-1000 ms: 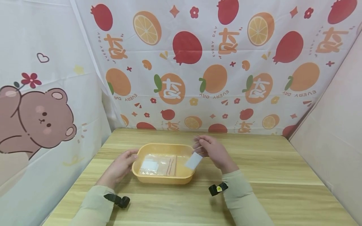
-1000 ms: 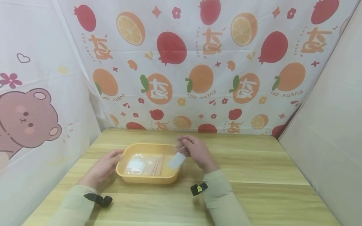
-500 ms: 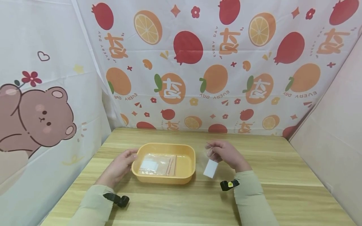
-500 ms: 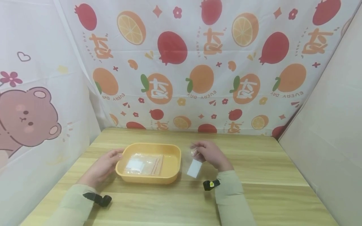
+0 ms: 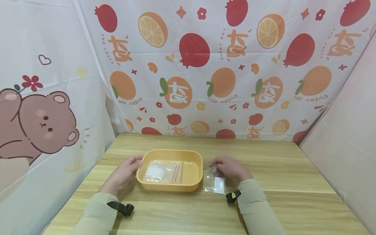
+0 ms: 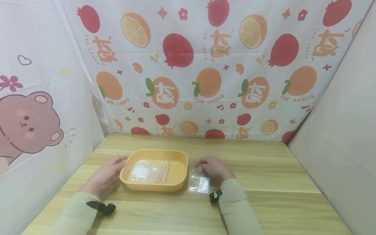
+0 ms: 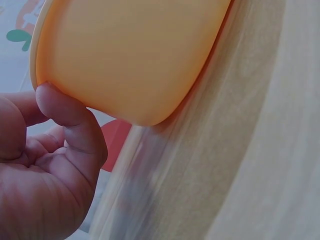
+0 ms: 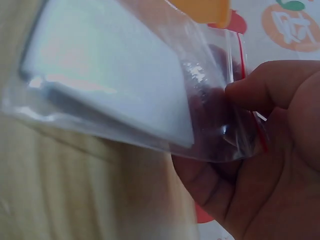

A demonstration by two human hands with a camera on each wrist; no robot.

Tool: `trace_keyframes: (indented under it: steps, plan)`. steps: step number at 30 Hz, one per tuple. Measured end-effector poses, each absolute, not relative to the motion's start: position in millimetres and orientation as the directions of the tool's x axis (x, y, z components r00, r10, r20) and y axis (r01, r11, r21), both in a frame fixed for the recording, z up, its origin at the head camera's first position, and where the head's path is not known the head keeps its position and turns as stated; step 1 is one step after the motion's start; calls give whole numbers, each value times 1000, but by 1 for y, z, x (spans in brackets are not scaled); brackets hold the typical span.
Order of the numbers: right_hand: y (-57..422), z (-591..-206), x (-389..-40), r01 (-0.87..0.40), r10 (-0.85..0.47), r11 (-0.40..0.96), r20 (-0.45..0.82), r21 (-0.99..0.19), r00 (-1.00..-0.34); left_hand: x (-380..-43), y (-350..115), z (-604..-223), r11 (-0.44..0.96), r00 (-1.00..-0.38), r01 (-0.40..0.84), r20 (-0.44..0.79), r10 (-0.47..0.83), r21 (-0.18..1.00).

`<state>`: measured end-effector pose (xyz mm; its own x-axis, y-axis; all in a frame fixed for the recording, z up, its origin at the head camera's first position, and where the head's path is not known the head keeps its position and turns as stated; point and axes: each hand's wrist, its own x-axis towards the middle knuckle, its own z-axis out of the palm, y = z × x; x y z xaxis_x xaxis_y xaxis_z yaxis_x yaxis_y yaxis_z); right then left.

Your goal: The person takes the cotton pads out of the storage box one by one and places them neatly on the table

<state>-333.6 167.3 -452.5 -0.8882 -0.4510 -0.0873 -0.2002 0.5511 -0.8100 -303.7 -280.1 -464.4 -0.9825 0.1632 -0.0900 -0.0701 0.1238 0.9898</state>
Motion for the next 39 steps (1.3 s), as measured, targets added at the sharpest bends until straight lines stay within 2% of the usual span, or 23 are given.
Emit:
trace_keyframes:
  steps: [8,15,19,30,39]
  plan:
    - [162,-459,-334,-204,-433,609,-106,-766,-895,-301,-279,-462,126,-983,-69,-89,163,990]
    - [162,-458,-334,-270,-394,705,-45,-656,-918,-301,-278,-461,128,-982,-70,-91,165,989]
    - [161,-456,-332,-273,-369,718,-18,-641,-929,-300,-278,-462,120,-982,-57,-77,172,991]
    - [160,-451,-330,-235,-354,658,-18,-715,-935,-301,-277,-463,121,-982,-52,-73,174,991]
    - [159,-449,-331,-236,-328,607,32,-759,-944,-301,-276,-461,130,-985,-66,-85,148,989]
